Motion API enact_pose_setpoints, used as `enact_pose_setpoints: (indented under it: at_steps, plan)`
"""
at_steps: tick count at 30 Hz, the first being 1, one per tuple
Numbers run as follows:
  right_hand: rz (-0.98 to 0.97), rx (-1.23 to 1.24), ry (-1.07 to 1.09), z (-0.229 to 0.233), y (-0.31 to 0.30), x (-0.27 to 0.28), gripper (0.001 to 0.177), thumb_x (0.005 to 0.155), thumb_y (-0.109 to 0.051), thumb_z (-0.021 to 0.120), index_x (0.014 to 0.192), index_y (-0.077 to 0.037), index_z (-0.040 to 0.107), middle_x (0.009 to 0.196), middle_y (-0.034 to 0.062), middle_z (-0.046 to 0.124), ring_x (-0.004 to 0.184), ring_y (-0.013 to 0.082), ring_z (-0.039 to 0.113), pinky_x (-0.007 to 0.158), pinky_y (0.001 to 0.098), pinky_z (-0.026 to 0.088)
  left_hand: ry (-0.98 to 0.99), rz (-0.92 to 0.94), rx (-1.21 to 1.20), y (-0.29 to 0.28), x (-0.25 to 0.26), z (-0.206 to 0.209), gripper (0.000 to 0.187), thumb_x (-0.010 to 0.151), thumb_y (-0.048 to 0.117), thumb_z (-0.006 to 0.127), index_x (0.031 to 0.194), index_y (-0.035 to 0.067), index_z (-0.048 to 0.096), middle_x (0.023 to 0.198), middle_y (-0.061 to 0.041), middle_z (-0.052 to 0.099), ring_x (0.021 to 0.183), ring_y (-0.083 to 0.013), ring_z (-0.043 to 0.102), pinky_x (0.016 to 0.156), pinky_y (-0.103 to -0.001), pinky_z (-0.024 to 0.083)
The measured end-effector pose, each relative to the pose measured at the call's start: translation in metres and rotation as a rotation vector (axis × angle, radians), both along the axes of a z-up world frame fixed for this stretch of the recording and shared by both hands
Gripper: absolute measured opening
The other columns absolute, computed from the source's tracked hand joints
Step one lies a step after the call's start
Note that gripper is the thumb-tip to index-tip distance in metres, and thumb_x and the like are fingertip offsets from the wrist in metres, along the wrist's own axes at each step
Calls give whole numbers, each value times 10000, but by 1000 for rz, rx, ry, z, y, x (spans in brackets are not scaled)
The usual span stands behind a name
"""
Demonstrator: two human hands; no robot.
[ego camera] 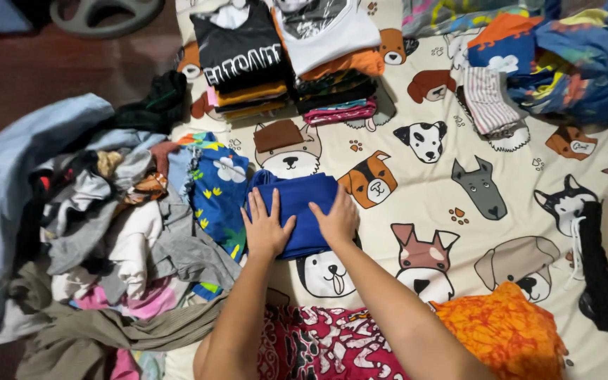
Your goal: Folding various items of clothing including underwear and jerseys on a bed.
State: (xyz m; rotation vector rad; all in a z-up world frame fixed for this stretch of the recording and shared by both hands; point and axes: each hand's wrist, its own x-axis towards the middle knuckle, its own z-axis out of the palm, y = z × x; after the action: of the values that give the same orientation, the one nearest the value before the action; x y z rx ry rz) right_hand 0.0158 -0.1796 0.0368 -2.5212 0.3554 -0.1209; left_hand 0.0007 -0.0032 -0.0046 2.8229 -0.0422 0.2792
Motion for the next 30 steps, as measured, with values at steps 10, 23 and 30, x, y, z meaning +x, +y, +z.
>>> enact_pose_setpoints:
  at_steps: [10, 23, 30]
  plan:
    - [367, 883, 340, 55, -47, 26, 586, 676, -24, 829, 1232, 80, 678, 1082, 241, 751, 917, 356, 740, 840, 493, 615, 524, 332, -997, -13, 24, 45, 764, 967, 732, 485, 1506, 191, 461, 1467, -249, 485, 1328, -455, 522, 1051, -584, 481]
    - [1138, -623, -256, 84, -99, -63, 912, 760, -159, 762, 1596, -166, 397, 1154, 112, 583, 1058, 306, 563, 873, 431, 448, 622, 265, -1740, -27, 50, -8, 652, 903, 462, 669, 1437, 135, 488, 1277, -95, 614, 1033, -238, 646, 828, -404, 537]
    - [233, 190, -96, -3, -123, -17, 702, 907, -420, 708, 1486, -96, 480, 1473, 208, 526, 1336, 368, 520, 1106, 462, 411, 473, 449, -1329, -32, 25, -52, 826, 742, 470, 877, 1354, 29, 539, 1164, -157, 699, 825, -245, 633, 619, -332, 480]
